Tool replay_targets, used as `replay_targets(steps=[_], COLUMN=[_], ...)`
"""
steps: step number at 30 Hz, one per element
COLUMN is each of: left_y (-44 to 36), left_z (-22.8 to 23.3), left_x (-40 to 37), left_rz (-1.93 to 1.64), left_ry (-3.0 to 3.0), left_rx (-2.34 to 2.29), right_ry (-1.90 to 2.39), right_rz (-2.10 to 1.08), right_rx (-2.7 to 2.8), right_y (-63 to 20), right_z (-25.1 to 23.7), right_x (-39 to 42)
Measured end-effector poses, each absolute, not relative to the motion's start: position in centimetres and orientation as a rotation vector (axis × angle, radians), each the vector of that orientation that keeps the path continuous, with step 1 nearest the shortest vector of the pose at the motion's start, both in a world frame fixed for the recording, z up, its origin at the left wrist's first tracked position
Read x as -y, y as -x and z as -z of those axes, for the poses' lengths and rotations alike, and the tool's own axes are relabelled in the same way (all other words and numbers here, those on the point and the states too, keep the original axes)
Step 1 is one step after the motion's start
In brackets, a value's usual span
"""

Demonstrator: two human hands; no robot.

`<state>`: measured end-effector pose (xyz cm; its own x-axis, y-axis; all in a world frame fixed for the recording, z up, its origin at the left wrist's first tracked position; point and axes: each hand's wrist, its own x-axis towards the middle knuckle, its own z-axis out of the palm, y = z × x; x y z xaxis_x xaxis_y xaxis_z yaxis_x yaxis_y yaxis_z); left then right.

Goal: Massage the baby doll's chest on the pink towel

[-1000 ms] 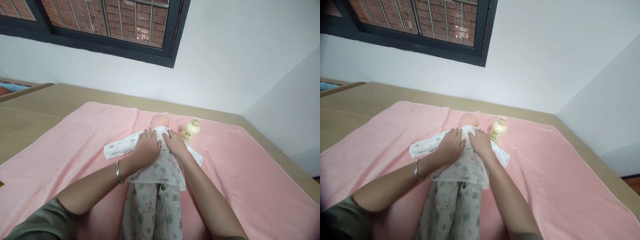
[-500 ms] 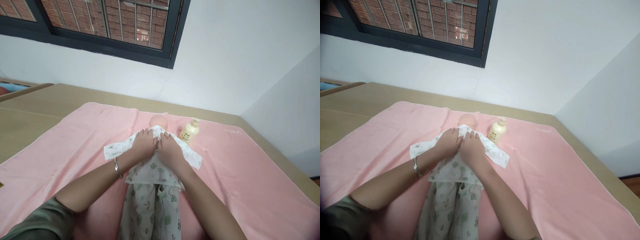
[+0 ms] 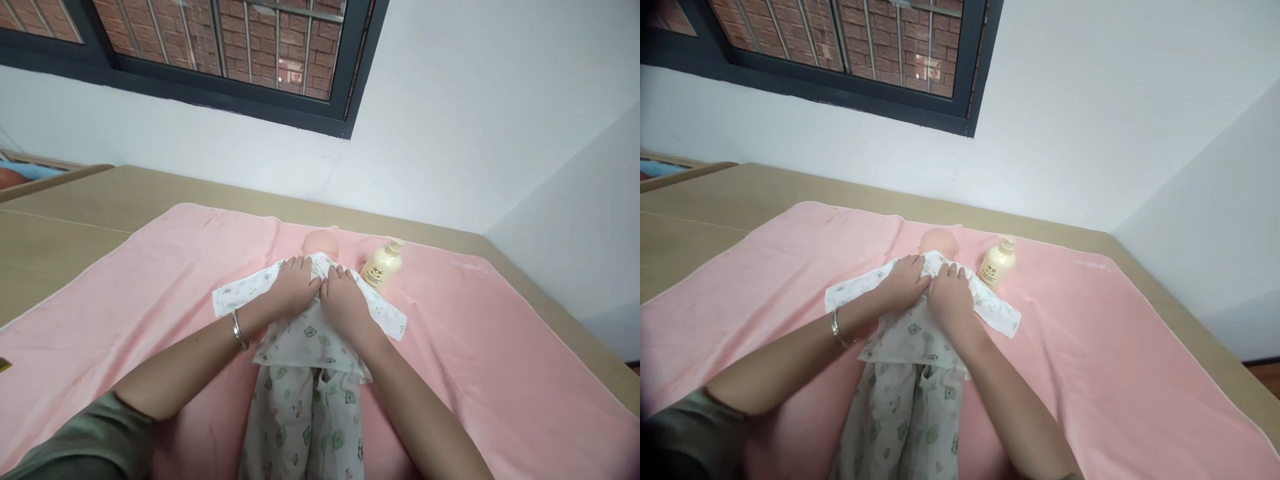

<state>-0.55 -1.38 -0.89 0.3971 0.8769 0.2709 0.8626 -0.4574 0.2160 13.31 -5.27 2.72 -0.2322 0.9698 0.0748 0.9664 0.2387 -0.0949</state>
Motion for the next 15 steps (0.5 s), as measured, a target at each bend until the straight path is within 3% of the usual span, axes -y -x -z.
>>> replay_targets(steps=[15], left_y=[-1.5], left_z=[1.8], left_x=[4.9], left_rz=[-0.645], left_ry=[-2.672], left_rx=[-1.764], right_ry=[1.833], right_rz=[-0.273], right_rx=[2.197], right_y=[-16.1], right_z=[-1.6], right_x=[1.7])
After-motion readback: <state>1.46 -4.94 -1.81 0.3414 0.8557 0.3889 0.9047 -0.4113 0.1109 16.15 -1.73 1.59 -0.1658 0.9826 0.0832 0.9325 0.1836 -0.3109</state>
